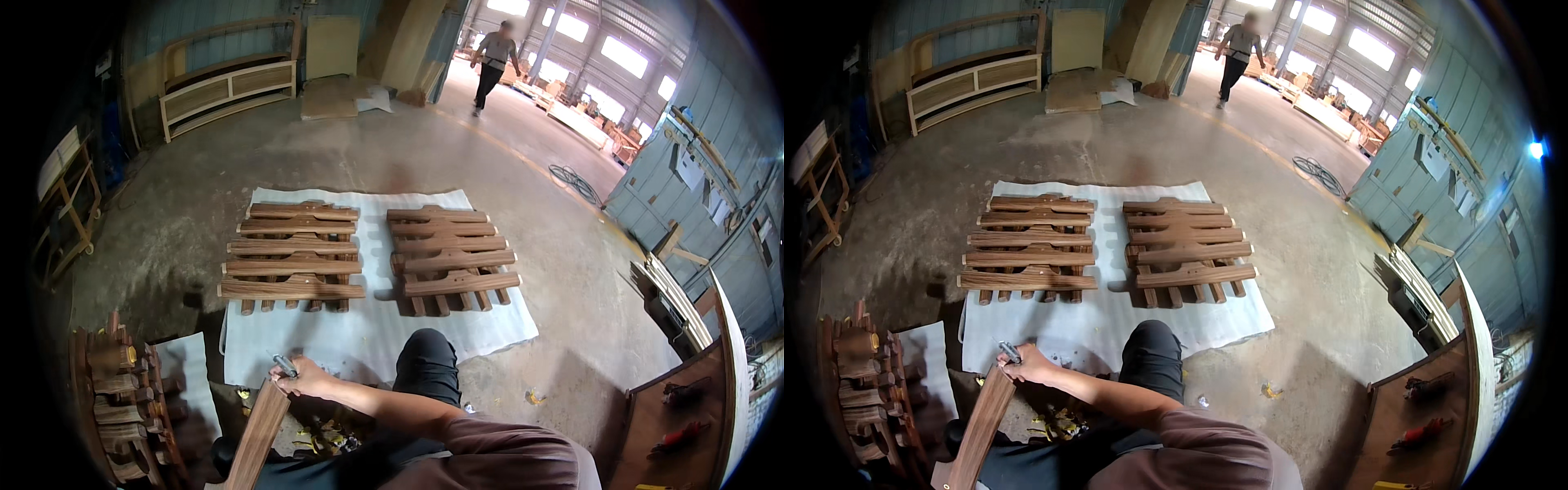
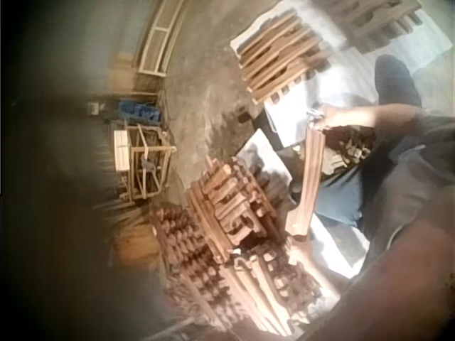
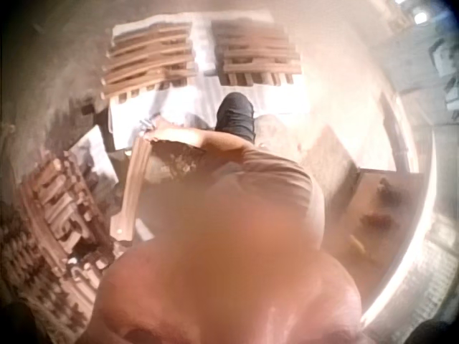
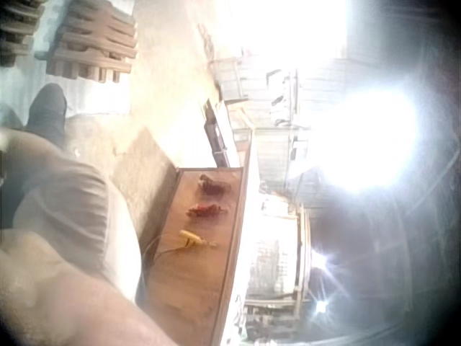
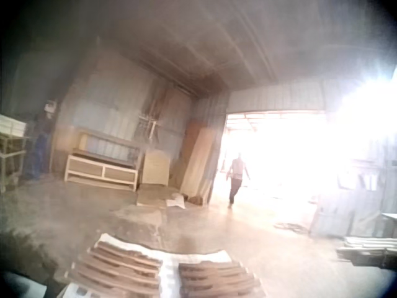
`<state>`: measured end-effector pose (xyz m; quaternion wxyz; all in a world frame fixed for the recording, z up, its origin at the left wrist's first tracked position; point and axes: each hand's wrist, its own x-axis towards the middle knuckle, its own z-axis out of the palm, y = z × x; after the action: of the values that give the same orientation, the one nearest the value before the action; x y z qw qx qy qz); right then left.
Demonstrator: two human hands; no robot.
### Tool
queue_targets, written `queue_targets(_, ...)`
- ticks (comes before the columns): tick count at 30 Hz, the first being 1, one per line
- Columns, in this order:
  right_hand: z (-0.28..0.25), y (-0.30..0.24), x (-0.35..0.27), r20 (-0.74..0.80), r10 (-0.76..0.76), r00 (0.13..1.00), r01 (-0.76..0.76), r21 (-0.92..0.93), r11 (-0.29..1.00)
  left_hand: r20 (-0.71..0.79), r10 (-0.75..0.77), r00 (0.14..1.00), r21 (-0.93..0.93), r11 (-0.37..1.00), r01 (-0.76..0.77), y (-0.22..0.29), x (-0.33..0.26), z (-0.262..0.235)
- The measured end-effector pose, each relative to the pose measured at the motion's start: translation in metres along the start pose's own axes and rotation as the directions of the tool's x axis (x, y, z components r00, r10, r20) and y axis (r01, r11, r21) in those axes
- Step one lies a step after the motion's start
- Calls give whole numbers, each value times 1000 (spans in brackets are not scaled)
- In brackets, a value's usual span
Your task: The person scrapes excess glue and wood shavings off several wooden chair components using a small blade and then organizes the pieces into a stack.
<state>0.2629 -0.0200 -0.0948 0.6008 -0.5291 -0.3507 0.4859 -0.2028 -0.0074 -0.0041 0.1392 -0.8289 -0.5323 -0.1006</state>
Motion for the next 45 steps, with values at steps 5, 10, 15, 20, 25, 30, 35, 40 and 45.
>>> queue_targets(5,12,-13,-4,-76,28,997,-21,101,995,-84,37,996,-178,983,-51,37,22,-39)
queue_targets(10,25,-23,-14,-179,116,977,-97,111,989,165,224,960,-442,887,-131,144,88,-34)
queue_targets(15,26,-13,-16,-124,26,992,-20,51,999,164,330,930,-483,848,-216,217,119,5)
queue_targets(20,19,-16,-28,-49,0,999,-7,-149,989,386,337,859,-501,858,-112,227,133,38)
queue_targets(25,30,-38,-47,-41,-131,991,116,-258,959,213,335,918,-477,856,-202,223,120,15)
queue_targets(30,35,-30,-41,-3,-47,999,41,-404,914,102,266,958,-579,799,-161,219,100,38)
queue_targets(35,42,-18,-41,-16,-113,993,86,-543,835,82,209,975,-455,878,-150,223,93,41)
queue_targets(40,54,0,-37,-35,-299,954,185,-715,675,16,181,983,-446,882,-155,220,101,58)
queue_targets(45,34,-29,-55,-34,-246,969,208,-430,879,-65,199,978,-446,871,-207,230,101,43)
